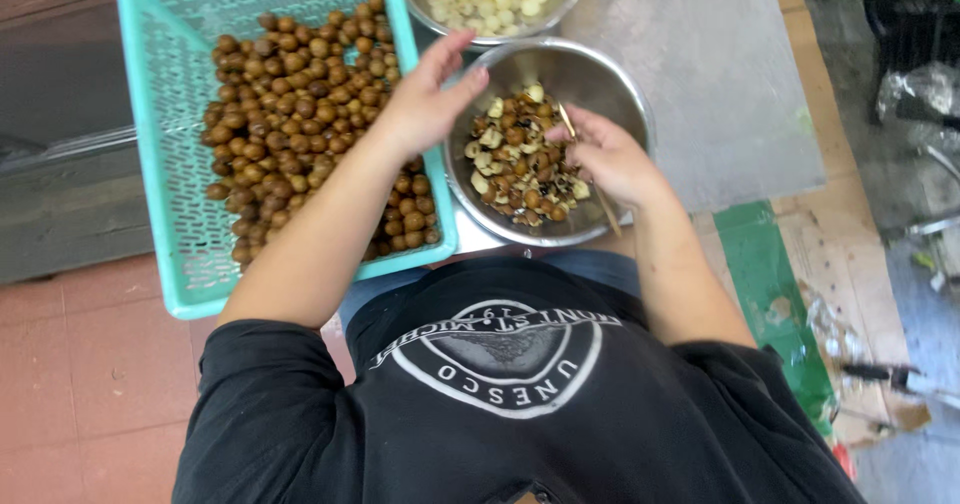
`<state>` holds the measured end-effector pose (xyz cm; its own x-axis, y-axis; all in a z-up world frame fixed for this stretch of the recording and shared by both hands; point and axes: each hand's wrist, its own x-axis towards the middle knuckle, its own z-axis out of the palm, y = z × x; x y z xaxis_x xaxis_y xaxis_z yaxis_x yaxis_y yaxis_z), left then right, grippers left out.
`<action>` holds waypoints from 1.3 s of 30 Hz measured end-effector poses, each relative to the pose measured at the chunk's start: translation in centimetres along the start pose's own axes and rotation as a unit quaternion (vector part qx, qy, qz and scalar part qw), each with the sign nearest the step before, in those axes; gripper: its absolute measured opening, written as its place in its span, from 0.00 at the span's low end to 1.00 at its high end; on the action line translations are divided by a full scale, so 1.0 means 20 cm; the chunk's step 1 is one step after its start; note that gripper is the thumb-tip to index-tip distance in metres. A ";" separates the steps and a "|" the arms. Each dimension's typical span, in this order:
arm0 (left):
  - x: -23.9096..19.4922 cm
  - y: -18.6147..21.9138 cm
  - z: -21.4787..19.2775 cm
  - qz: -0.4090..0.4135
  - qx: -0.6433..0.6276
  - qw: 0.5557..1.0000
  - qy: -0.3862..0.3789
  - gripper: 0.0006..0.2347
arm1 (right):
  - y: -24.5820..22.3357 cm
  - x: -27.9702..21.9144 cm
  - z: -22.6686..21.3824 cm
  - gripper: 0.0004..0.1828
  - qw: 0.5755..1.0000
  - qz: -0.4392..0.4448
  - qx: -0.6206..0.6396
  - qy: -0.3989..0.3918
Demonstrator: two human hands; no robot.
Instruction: The person peels longan fruits by hand, separating the outer skin from the inner flesh. The peeled fruit is placed into a metal bowl, while the discarded skins are collected in a separate bowl. The person works continuously through a large batch of longans in a teal basket.
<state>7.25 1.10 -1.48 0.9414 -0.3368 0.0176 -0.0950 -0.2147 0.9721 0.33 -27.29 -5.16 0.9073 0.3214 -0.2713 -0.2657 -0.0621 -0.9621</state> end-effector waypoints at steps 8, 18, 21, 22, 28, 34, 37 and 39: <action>-0.34 -0.16 -0.39 0.070 0.022 0.996 0.053 0.25 | 0.12 0.06 0.04 0.42 0.946 0.127 -0.298 -0.011; -0.68 -0.31 -0.94 0.181 -0.060 0.927 0.322 0.19 | -0.22 0.07 0.11 0.36 0.911 -0.045 -0.409 -0.024; -0.68 -0.35 -0.95 0.153 -0.137 0.909 0.361 0.18 | -0.42 0.25 0.20 0.35 0.872 -0.113 -0.464 -0.110; -0.66 -0.34 -0.98 0.139 -0.120 0.918 0.351 0.18 | -0.51 0.36 0.24 0.34 0.842 -0.173 -0.487 -0.156; -0.67 -0.08 -1.28 0.059 0.099 0.938 0.327 0.19 | -1.11 1.15 0.86 0.42 0.818 -0.263 -0.464 -0.215; -0.73 -0.02 -1.90 -0.056 0.088 0.900 0.423 0.20 | -1.46 1.73 1.83 0.48 0.723 -0.421 -0.474 -0.272; -0.77 -0.10 -2.28 -0.029 0.201 0.861 0.466 0.18 | -1.54 1.96 2.17 0.49 0.698 -0.461 -0.489 -0.248; -0.78 -0.16 -2.57 -0.032 0.225 0.848 0.478 0.17 | -1.58 2.12 2.32 0.50 0.665 -0.504 -0.500 -0.232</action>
<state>9.41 54.15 7.22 0.7610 0.5400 0.3594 0.0548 -0.6055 0.7939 31.96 32.21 15.10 0.2014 0.9183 0.3408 0.9609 -0.1177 -0.2507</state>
